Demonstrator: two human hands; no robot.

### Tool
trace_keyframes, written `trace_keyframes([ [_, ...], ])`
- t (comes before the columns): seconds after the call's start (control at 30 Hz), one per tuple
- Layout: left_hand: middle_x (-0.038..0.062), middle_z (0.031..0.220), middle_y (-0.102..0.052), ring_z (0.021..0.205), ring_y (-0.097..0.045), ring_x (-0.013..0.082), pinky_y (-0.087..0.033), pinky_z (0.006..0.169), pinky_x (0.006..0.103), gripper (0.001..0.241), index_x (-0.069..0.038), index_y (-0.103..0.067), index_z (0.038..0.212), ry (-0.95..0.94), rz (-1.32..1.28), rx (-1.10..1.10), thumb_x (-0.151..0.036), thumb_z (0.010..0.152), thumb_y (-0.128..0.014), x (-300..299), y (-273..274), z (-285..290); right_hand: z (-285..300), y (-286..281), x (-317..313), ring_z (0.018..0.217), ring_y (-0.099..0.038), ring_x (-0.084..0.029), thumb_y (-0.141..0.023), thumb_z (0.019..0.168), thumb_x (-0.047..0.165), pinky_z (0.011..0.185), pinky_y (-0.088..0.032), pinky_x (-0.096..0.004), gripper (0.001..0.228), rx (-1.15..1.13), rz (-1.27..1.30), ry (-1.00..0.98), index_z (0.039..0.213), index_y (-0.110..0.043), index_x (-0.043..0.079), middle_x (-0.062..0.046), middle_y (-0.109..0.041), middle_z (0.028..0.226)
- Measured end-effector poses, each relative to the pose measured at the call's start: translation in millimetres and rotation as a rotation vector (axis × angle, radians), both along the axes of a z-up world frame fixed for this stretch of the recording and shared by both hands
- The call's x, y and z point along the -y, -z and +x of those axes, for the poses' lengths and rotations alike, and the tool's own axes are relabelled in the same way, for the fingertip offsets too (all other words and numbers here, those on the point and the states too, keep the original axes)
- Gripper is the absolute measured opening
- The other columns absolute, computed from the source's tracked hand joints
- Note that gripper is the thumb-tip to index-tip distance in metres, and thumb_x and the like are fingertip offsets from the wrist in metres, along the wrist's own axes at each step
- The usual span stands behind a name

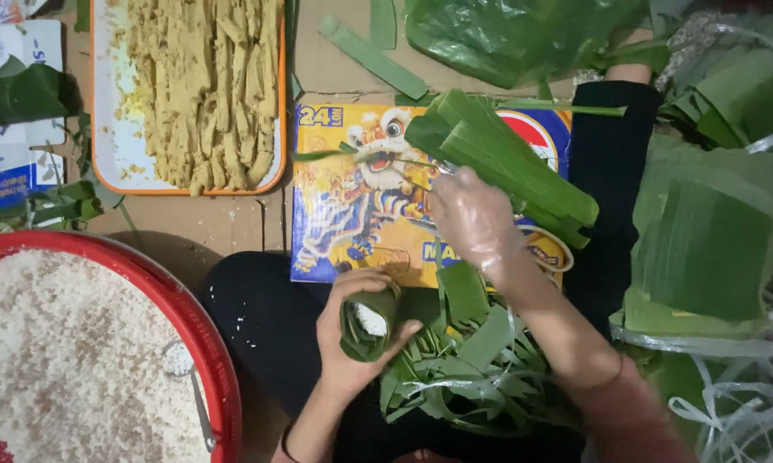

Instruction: Assembling traditional rice cakes by layering rice and filling inside banana leaves, then folding and tying them.

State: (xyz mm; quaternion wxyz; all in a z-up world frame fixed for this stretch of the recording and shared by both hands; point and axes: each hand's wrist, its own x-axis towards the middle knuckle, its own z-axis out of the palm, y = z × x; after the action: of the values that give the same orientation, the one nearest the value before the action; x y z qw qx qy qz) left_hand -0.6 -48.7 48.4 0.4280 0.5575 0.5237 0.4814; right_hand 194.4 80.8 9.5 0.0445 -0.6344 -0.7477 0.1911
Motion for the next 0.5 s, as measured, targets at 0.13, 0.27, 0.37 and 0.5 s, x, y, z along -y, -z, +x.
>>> trace_keyframes([
  [0.13, 0.01, 0.118, -0.063, 0.112, -0.065, 0.0265, -0.053, 0.1, 0.0393, 0.062, -0.008, -0.056, 0.116, 0.043, 0.007, 0.012, -0.019, 0.067, -0.093, 1.3, -1.1, 0.8, -1.5, -49.0, 3.4, 0.069, -0.06, -0.023, -0.064, 0.094, -0.003, 0.06, -0.054, -0.034, 0.012, -0.556, 0.508, -0.015, 0.106, -0.065, -0.005, -0.018, -0.065, 0.095],
  [0.27, 0.007, 0.114, -0.063, 0.108, -0.062, 0.0263, -0.052, 0.095, 0.0386, 0.07, -0.009, -0.062, 0.117, 0.221, -0.048, -0.136, -0.027, 0.059, -0.097, -6.1, -8.9, -7.2, 19.5, -84.4, 18.3, 0.063, -0.069, -0.021, -0.06, 0.093, -0.019, 0.052, -0.057, -0.028, 0.017, -0.505, 0.601, 0.252, 0.108, -0.059, -0.012, -0.022, -0.065, 0.104],
  [0.37, 0.007, 0.11, -0.063, 0.101, -0.067, 0.0247, -0.055, 0.092, 0.0374, 0.062, -0.008, -0.063, 0.111, 0.117, -0.042, -0.061, -0.021, 0.061, -0.096, -8.9, -9.1, -3.9, 24.8, -83.1, 19.4, 0.084, -0.069, -0.025, -0.048, 0.101, -0.017, 0.077, -0.061, -0.032, 0.013, -1.041, 0.347, 0.266, 0.108, -0.045, -0.006, -0.022, -0.065, 0.103],
  [0.5, 0.007, 0.111, -0.065, 0.105, -0.066, 0.0249, -0.054, 0.094, 0.0378, 0.057, -0.009, -0.063, 0.108, 0.089, -0.034, -0.039, -0.018, 0.062, -0.095, -6.3, -7.7, -0.8, 38.9, -97.3, 20.0, 0.081, -0.072, -0.029, -0.045, 0.103, -0.022, 0.074, -0.069, -0.033, 0.017, -0.965, 0.382, 0.254, 0.113, -0.049, -0.009, -0.023, -0.063, 0.099],
])
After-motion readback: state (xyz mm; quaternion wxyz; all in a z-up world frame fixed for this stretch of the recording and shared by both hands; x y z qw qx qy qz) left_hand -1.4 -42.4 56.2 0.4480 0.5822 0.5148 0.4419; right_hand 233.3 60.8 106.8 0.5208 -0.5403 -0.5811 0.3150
